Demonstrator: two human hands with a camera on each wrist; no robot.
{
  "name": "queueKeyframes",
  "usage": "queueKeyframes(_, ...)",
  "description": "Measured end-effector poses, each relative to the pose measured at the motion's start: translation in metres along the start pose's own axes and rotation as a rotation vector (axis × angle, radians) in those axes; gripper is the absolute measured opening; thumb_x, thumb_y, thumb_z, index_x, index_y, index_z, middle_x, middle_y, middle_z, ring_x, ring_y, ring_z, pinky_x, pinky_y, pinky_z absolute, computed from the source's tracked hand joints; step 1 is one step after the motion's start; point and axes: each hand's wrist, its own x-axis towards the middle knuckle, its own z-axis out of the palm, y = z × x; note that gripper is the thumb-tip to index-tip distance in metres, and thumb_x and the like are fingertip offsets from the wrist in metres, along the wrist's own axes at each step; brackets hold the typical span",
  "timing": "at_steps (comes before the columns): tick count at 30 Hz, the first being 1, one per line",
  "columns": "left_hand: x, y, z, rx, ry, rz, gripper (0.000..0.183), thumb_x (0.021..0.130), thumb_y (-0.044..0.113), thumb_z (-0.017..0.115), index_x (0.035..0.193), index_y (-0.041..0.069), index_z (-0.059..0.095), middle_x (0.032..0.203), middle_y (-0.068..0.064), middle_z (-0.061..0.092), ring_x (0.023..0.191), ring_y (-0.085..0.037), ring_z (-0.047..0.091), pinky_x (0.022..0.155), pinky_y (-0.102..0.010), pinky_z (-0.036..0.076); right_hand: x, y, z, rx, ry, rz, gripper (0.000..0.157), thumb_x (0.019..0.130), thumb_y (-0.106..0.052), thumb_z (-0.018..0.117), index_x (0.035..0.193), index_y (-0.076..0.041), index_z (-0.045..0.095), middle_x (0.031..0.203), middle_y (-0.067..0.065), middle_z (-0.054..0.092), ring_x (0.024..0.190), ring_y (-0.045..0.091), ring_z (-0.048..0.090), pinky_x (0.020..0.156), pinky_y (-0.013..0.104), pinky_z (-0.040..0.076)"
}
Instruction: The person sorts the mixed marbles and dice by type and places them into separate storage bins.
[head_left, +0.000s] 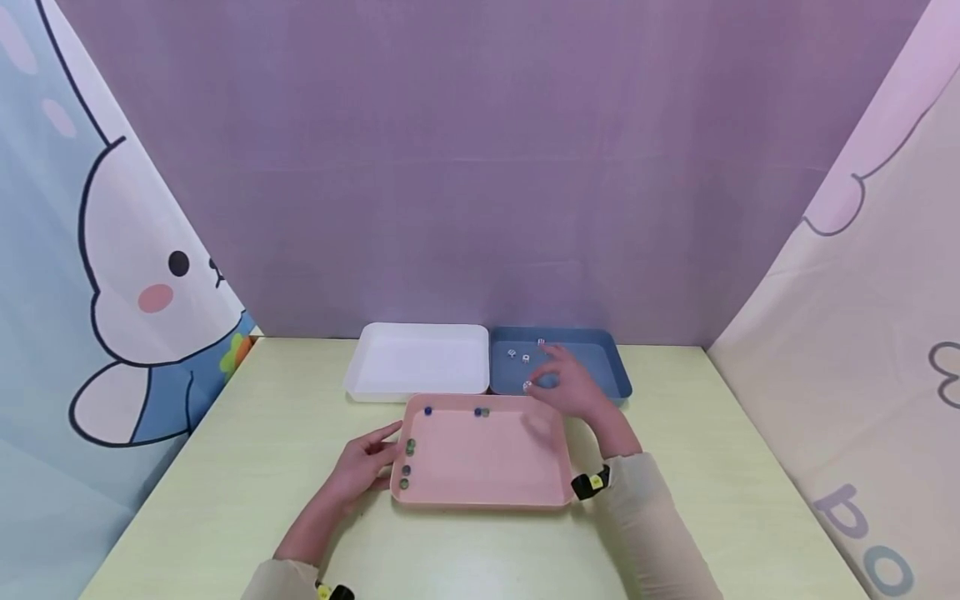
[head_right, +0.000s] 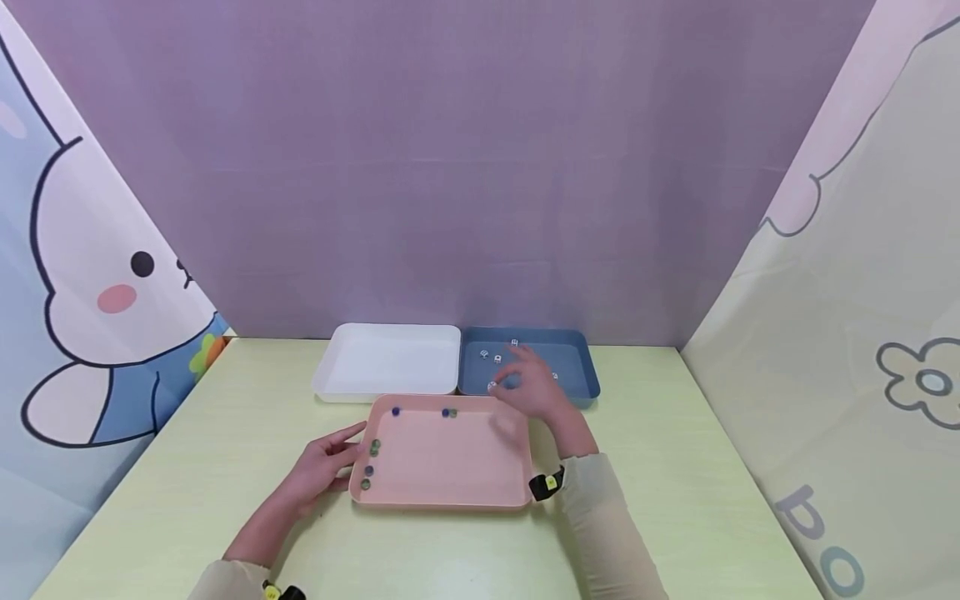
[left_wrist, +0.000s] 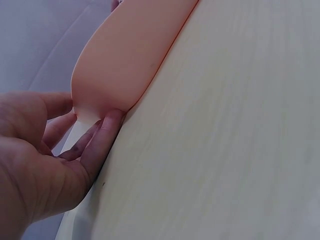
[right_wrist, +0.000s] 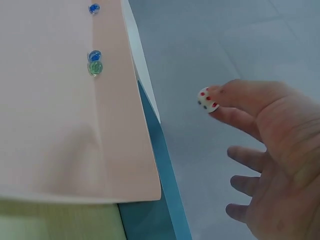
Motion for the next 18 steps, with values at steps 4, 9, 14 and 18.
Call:
queueKeyframes(4,-0.005,0.000,-0.005,0.003,-0.013,0.001,0.048,0.093,0.010,0.066,0.139,0.012,0.055,0.113,-0.019,0.062,0.088,-0.028,0.067,0.067,-0.043,0.058,-0.007,-0.003,0.003,0.053,0.046,0.004,0.005,0.084,-0.026,0.077,0.084,-0.021,0.076,0.153,0.012,0.035,0.143,0.042,0.015,0.108,0.065,0.022)
queueKeyframes(9,-0.009,0.001,-0.009,0.006,-0.021,-0.004,0.049,0.093,0.010,0.066,0.140,0.013,0.054,0.112,-0.019,0.062,0.087,-0.028,0.067,0.066,-0.043,0.058,-0.011,0.000,0.003,0.109,0.079,0.019,0.007,0.085,-0.027,0.077,0.086,-0.020,0.076,0.156,0.011,0.029,0.145,0.039,0.009,0.108,0.066,0.019)
queueKeyframes(14,-0.010,0.001,-0.010,0.007,-0.027,0.000,0.049,0.093,0.010,0.066,0.140,0.011,0.053,0.113,-0.019,0.063,0.088,-0.028,0.067,0.066,-0.043,0.058,-0.011,0.006,-0.003,0.169,0.090,0.053,0.013,0.086,-0.027,0.076,0.092,-0.015,0.076,0.157,0.012,0.025,0.145,0.040,0.007,0.108,0.067,0.017)
queueKeyframes(18,-0.009,0.001,-0.010,0.005,-0.031,-0.001,0.050,0.092,0.011,0.067,0.140,0.011,0.053,0.113,-0.020,0.063,0.088,-0.028,0.068,0.066,-0.042,0.058,-0.009,0.012,-0.010,0.185,0.091,0.097,0.017,0.087,-0.029,0.075,0.096,-0.014,0.076,0.158,0.009,0.023,0.145,0.037,0.005,0.109,0.066,0.016)
